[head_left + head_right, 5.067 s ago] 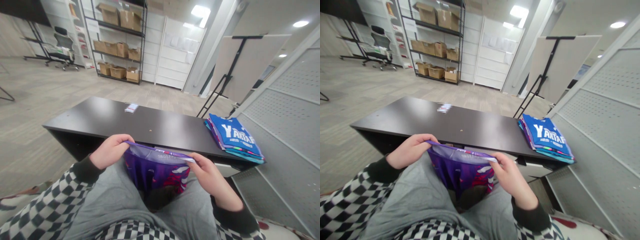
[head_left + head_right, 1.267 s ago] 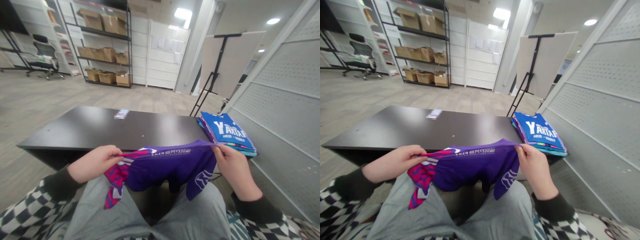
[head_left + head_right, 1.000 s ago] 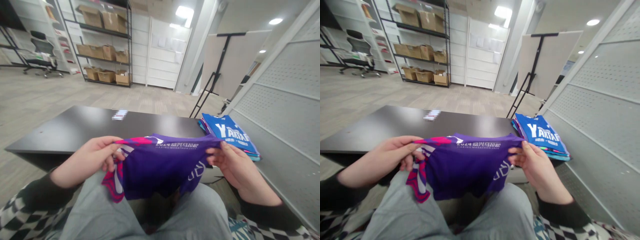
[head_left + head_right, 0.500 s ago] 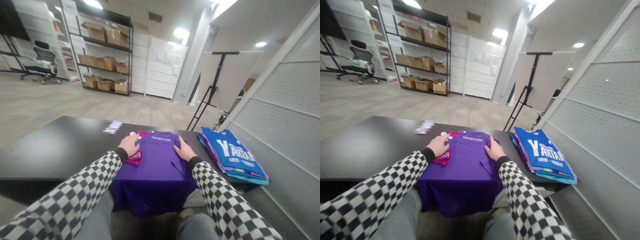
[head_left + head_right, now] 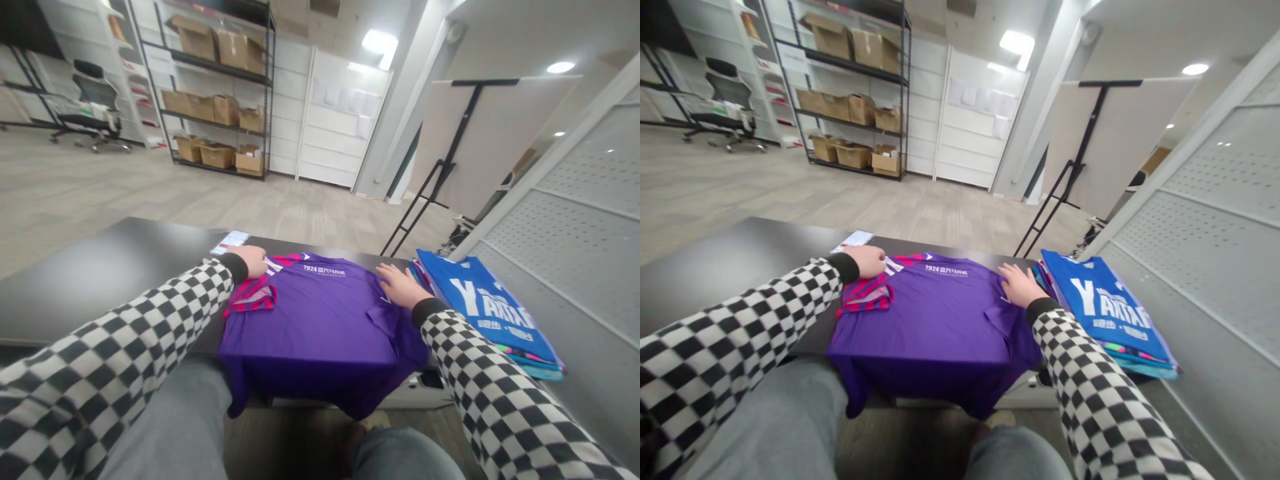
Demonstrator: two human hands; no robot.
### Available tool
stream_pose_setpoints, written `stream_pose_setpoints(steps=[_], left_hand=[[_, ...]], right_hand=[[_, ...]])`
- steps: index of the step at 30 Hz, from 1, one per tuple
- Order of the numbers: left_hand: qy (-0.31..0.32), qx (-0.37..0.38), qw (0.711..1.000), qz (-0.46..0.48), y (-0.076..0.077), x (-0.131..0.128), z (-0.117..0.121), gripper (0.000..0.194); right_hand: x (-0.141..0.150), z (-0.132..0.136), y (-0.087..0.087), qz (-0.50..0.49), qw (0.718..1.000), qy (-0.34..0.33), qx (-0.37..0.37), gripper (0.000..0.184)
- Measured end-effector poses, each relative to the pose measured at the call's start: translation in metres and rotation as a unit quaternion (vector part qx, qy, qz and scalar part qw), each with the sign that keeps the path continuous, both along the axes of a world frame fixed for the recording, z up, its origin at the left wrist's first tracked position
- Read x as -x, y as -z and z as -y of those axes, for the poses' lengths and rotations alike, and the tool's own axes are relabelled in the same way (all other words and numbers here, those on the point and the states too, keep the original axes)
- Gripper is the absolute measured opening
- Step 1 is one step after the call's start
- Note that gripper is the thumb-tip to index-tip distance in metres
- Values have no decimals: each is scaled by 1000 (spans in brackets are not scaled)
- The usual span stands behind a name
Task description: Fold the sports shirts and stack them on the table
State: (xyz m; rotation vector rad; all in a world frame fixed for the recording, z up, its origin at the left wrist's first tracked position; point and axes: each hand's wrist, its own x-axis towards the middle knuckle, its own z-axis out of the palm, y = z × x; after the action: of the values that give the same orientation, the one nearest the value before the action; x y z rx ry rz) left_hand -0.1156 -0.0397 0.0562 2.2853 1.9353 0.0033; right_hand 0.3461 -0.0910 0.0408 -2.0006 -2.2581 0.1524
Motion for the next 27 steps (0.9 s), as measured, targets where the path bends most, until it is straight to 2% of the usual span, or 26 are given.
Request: stream_pose_setpoints(steps=[2,4,7,9,13,17,23,27], left_hand=[[17,-17,999,21,-4,-27,-1,47],[49,-23,997,51,1,-59,1,47],[84,-18,993,78,20,-98,4,54],[88,-19,993,80,37,-110,2,63],[89,-29,993,71,65,-108,-11,77],[91,-31,994,59,70,-103,-31,79],[89,-23,994,60,68,-109,-51,80],[92,-34,993,63,73,-109,-55,82]], right_hand=[[11,1,-9,1,1000,-7,-13,57],[27,2,-10,2,1000,-12,-19,54],[54,1,2,3,1000,-5,-18,50],[68,-3,17,3,1000,4,-8,55],[80,-20,43,-5,999,25,22,76],[75,-41,51,-10,999,30,33,83],[62,-58,38,7,999,-7,41,75],[21,-43,16,52,998,4,45,69]])
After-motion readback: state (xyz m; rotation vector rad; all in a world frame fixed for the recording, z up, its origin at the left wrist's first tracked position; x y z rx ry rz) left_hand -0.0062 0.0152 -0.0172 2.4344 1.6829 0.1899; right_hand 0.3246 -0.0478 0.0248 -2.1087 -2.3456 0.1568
